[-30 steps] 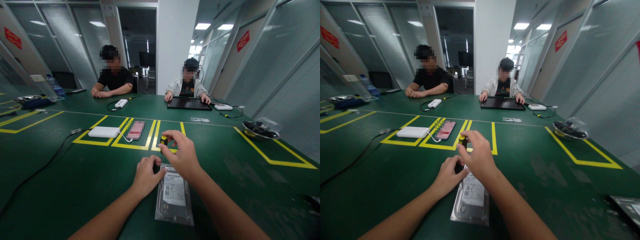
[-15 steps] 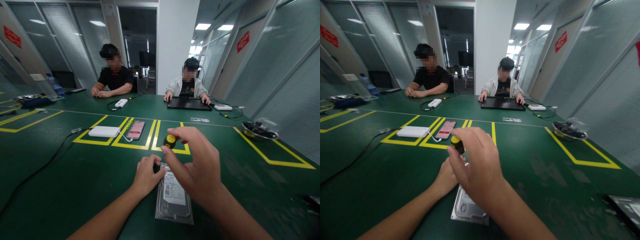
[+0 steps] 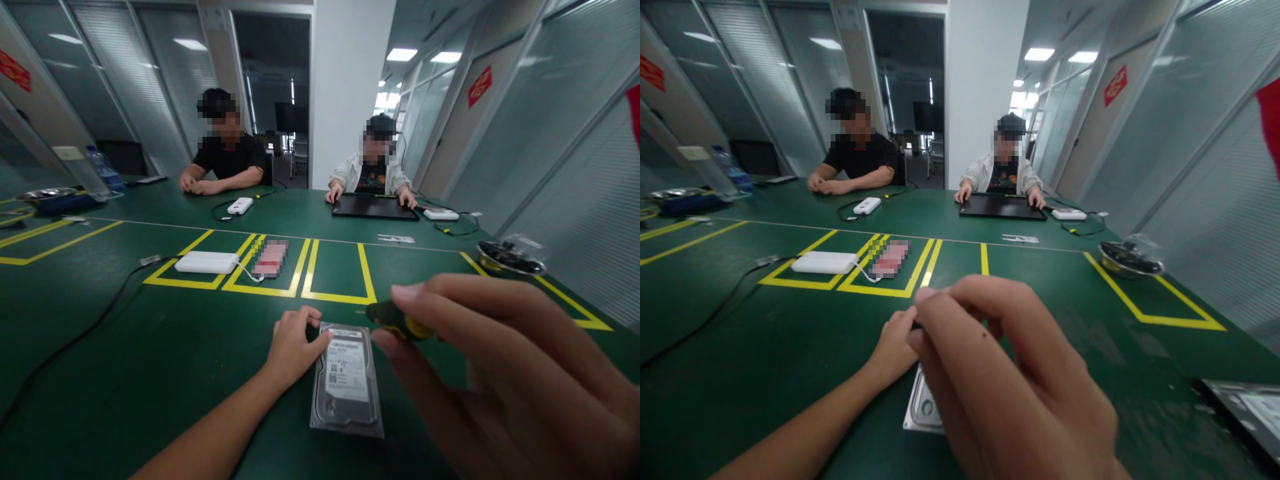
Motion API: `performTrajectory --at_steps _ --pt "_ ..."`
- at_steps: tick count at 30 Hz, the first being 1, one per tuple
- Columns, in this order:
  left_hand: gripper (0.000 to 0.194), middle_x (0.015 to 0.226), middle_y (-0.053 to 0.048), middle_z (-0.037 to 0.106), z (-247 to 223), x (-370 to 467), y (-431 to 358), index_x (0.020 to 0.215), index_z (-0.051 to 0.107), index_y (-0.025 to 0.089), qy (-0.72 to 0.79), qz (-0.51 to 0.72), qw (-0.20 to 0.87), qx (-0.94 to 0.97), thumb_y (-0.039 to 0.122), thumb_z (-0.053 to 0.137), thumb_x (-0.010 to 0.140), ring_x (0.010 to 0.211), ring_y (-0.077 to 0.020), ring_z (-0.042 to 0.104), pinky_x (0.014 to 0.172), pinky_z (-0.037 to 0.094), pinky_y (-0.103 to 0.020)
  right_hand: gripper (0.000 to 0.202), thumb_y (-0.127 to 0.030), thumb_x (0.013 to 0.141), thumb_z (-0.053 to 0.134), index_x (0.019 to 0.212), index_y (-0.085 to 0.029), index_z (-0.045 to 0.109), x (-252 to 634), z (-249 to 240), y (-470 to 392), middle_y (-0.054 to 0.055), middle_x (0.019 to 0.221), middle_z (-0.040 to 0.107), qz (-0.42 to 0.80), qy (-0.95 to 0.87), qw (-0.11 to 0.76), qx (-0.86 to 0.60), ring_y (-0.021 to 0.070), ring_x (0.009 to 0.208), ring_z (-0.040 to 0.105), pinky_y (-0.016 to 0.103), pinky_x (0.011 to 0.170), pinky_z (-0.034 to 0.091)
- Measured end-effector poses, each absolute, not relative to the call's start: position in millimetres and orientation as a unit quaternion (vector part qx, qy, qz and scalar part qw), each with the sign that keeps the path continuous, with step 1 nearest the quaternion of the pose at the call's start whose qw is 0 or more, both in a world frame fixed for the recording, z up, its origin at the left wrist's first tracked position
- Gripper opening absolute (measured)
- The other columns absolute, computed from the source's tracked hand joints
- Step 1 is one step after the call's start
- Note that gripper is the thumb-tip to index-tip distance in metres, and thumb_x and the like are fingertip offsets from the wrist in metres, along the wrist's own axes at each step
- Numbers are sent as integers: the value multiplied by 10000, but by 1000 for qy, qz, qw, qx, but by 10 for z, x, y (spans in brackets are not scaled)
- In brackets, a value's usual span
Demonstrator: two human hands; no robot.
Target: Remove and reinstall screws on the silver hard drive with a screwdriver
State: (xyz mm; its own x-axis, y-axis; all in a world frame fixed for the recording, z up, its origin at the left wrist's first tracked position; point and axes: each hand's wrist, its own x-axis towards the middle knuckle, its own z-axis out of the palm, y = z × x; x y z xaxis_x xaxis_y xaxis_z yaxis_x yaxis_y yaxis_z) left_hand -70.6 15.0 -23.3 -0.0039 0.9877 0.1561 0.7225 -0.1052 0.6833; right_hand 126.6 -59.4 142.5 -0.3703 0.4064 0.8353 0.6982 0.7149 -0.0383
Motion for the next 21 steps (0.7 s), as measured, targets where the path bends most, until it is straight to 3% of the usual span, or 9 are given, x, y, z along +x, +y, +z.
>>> performTrajectory --at_steps 7,13,16,21 --pt "262 974 -24 693 -268 -717 159 1025 611 231 622 310 205 689 380 662 816 999 -265 578 866 413 -382 286 -249 922 647 1199 -190 615 1705 1021 -511 108 1097 622 -232 -824 385 -345 193 923 642 300 807 556" --pt "263 978 -25 693 -251 -712 158 1028 603 229 624 305 205 690 376 658 817 1004 -273 572 858 404 -389 243 -193 929 569 1169 -196 609 2072 422 -400 118 1098 629 -238 -854 292 -359 235 891 637 361 720 557" --pt "259 979 -27 690 -252 -705 164 1030 595 225 624 305 204 690 362 653 818 1012 -279 568 868 395 -398 274 -170 892 599 1157 -237 622 2181 194 -391 105 1056 647 -236 -852 297 -361 237 835 650 361 684 558" --pt "364 1018 -27 674 -234 -690 108 1130 563 234 616 304 204 698 397 663 820 1038 -286 551 885 375 -417 314 -331 890 623 1199 -389 610 2195 -100 -296 102 927 663 -240 -813 361 -389 242 740 668 355 635 541"
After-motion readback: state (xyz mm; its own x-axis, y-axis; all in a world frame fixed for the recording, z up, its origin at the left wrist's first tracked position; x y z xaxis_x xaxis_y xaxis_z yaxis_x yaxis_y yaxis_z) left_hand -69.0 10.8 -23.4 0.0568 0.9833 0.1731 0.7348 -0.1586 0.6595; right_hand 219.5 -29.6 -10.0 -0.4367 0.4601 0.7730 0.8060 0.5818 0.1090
